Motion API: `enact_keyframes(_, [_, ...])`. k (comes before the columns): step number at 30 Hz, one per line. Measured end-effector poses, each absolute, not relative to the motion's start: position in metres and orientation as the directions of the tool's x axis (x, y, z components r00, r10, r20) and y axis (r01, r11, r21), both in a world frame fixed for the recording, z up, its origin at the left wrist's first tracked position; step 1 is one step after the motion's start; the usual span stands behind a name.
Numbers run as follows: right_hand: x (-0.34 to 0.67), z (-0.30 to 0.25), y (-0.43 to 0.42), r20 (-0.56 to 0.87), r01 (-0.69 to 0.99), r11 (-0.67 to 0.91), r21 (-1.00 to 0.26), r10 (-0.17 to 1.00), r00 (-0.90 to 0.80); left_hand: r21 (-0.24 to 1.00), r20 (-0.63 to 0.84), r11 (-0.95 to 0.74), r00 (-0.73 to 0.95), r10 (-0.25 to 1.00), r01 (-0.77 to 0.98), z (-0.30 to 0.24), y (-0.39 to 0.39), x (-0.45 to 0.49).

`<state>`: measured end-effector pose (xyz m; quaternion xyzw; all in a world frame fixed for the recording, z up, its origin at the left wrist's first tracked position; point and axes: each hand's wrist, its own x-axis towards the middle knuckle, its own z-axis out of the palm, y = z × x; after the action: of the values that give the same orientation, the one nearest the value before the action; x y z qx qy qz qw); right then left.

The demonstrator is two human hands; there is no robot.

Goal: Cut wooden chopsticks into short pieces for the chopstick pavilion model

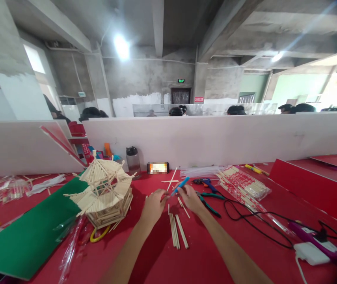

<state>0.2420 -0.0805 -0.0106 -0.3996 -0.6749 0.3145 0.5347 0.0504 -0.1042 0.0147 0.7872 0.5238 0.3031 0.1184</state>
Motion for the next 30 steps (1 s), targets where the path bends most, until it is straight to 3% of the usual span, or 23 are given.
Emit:
enact_keyframes(4, [0.270, -0.007, -0.073, 0.518, 0.565, 0.377, -0.734, 0.849, 0.107, 0.674, 0.341, -0.393, 0.208, 0.917, 0.626, 0.002, -0.095, 0.046])
enact_keyframes(6, [0.279, -0.012, -0.068, 0.494, 0.708, 0.275, -0.650, 0.861, 0.120, 0.795, 0.306, -0.360, 0.191, 0.933, 0.489, -0.005, -0.088, 0.045])
enact_keyframes(10, [0.279, -0.027, -0.061, 0.195, 0.904, 0.016, -0.428, 0.978, 0.075, 0.963, 0.223, -0.243, 0.165, 0.961, 0.116, -0.007, -0.082, 0.048])
enact_keyframes(12, [0.275, -0.032, -0.060, 0.125, 0.921, -0.012, -0.388, 0.990, 0.065, 0.982, 0.188, -0.187, 0.133, 0.973, -0.013, -0.005, -0.082, 0.049])
enact_keyframes(16, [0.272, -0.032, -0.064, 0.154, 0.932, 0.009, -0.361, 0.987, 0.050, 0.981, 0.126, -0.110, 0.096, 0.987, -0.158, -0.001, -0.085, 0.047])
enact_keyframes(24, [0.281, -0.022, -0.072, 0.154, 0.973, 0.019, -0.231, 0.988, 0.017, 0.986, 0.097, -0.082, 0.101, 0.990, -0.143, -0.004, -0.084, 0.044])
enact_keyframes(30, [0.247, -0.013, -0.089, 0.231, 0.929, 0.192, -0.316, 0.965, -0.121, 0.976, 0.048, -0.021, 0.122, 0.991, -0.218, -0.007, -0.080, 0.045])
